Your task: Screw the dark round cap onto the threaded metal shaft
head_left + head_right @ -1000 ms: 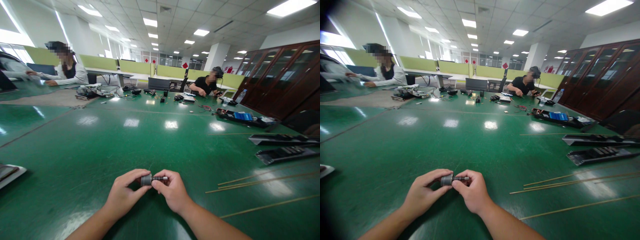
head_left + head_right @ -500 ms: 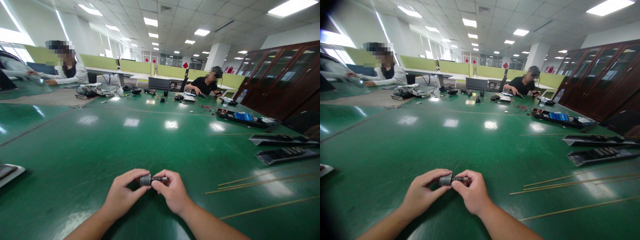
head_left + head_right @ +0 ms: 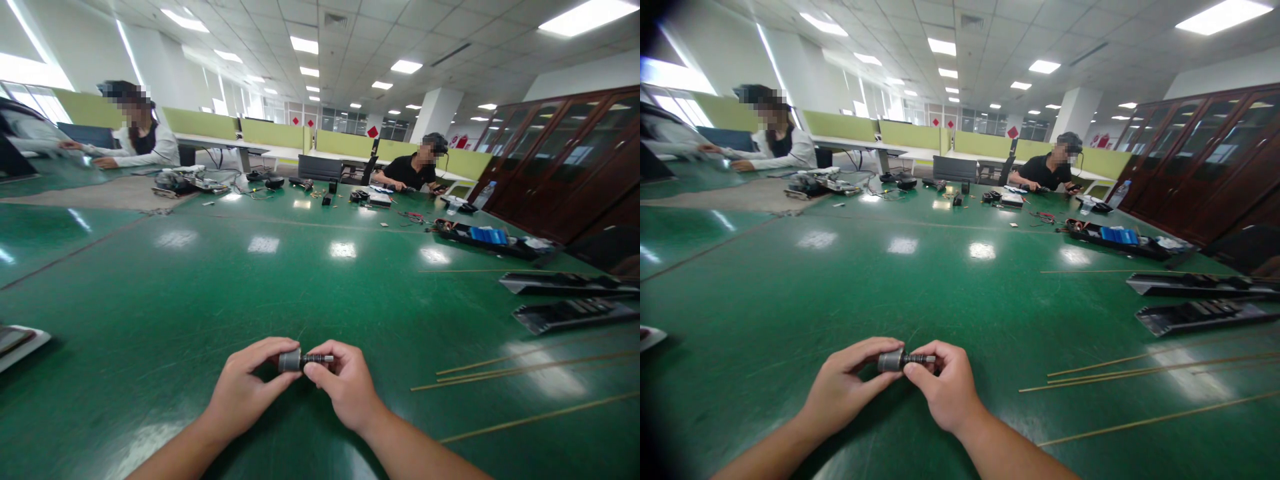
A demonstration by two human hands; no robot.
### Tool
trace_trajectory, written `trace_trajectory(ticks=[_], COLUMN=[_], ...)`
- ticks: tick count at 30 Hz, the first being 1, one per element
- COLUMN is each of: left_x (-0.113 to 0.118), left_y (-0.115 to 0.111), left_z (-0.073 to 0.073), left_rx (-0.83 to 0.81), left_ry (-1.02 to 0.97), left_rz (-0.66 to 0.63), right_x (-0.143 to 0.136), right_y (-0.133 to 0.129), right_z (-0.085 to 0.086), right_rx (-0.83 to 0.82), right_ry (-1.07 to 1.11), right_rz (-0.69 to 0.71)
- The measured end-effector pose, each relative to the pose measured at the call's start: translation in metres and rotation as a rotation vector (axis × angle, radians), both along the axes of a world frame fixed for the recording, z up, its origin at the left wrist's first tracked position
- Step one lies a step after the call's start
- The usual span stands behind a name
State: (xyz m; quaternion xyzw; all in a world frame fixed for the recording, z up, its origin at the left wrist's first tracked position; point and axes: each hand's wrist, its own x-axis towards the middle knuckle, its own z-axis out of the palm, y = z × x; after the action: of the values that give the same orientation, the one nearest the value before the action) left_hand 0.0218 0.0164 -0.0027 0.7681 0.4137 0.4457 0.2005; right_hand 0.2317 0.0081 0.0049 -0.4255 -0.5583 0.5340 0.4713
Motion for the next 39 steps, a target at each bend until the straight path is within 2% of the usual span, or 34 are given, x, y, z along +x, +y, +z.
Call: trace_trajectory(ticks=[31,39], left_x=[-0.0011,-0.0011], left_y=[-0.0003,-0.0001], left_z=[0.001,-0.0011], left_rx=[-0.001,-0.012], left_ry=[0.001,0.006], left_rz=[0.019,0.024], right_x=[0.0003,0.0018], right_y=[-0.0008,-0.0003], right_z=[-0.0041,-0.0095], right_rx=[0.004,0.021], right_ry=[0.038,0.041], right_rz=[-0.001,-0.005])
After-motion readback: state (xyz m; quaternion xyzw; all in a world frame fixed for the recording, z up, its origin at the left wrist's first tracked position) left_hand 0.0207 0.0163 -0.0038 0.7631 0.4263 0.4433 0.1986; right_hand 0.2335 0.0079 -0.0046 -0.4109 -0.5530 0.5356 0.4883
